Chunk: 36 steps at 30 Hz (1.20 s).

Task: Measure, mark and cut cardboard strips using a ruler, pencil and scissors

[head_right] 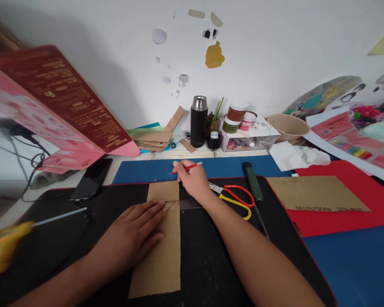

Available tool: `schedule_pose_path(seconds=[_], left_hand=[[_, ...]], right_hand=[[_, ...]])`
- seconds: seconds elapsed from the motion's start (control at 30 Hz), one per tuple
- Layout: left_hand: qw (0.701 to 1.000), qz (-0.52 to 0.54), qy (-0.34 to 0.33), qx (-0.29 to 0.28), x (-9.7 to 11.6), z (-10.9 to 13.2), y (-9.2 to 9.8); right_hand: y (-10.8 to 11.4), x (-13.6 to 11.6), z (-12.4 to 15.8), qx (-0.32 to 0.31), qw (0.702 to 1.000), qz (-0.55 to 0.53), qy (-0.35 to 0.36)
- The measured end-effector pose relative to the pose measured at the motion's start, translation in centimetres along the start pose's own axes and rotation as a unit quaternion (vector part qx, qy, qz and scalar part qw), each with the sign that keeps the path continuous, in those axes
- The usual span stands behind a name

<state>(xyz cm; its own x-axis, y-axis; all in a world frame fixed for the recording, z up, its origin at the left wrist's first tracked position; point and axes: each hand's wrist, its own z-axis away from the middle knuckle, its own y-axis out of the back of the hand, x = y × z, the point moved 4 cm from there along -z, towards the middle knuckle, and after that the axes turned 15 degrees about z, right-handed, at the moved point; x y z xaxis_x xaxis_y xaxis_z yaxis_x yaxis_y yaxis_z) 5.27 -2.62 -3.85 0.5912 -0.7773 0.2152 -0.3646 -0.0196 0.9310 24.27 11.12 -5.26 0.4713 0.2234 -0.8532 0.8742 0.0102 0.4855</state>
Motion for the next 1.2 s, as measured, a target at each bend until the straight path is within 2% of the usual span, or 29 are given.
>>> schedule_pose_path(seconds=[0.17, 0.4, 0.57, 0.73, 0.93, 1.2], left_hand=[[0.999, -0.021, -0.036, 0.032, 0.9, 0.7, 0.7], [0.998, -0.012, -0.026, 0.054, 0.9, 1.4, 0.3], [0.998, 0.011, -0.029, 0.063, 0.8, 1.6, 0.7], [0.995, 0.039, -0.03, 0.087, 0.4, 1.8, 1.1], [0.992, 0.09, -0.036, 0.085, -0.6, 1.8, 1.1], [0.994, 0.074, -0.015, 0.077, -1.5, 2.1, 1.9]], right_hand=[[-0.1, 0.1, 0.0, -0.005, 1.0, -0.002, -0.001], [-0.2, 0.1, 0.0, -0.015, 1.0, -0.004, -0.011], [-0.1, -0.1, 0.2, -0.016, 1.0, -0.01, -0.024], [-0.1, -0.3, 0.2, -0.018, 0.999, -0.026, -0.033], [-0.1, -0.3, 0.3, -0.019, 0.999, -0.02, -0.039], [0.0, -0.5, 0.2, -0.016, 0.999, -0.014, -0.036]])
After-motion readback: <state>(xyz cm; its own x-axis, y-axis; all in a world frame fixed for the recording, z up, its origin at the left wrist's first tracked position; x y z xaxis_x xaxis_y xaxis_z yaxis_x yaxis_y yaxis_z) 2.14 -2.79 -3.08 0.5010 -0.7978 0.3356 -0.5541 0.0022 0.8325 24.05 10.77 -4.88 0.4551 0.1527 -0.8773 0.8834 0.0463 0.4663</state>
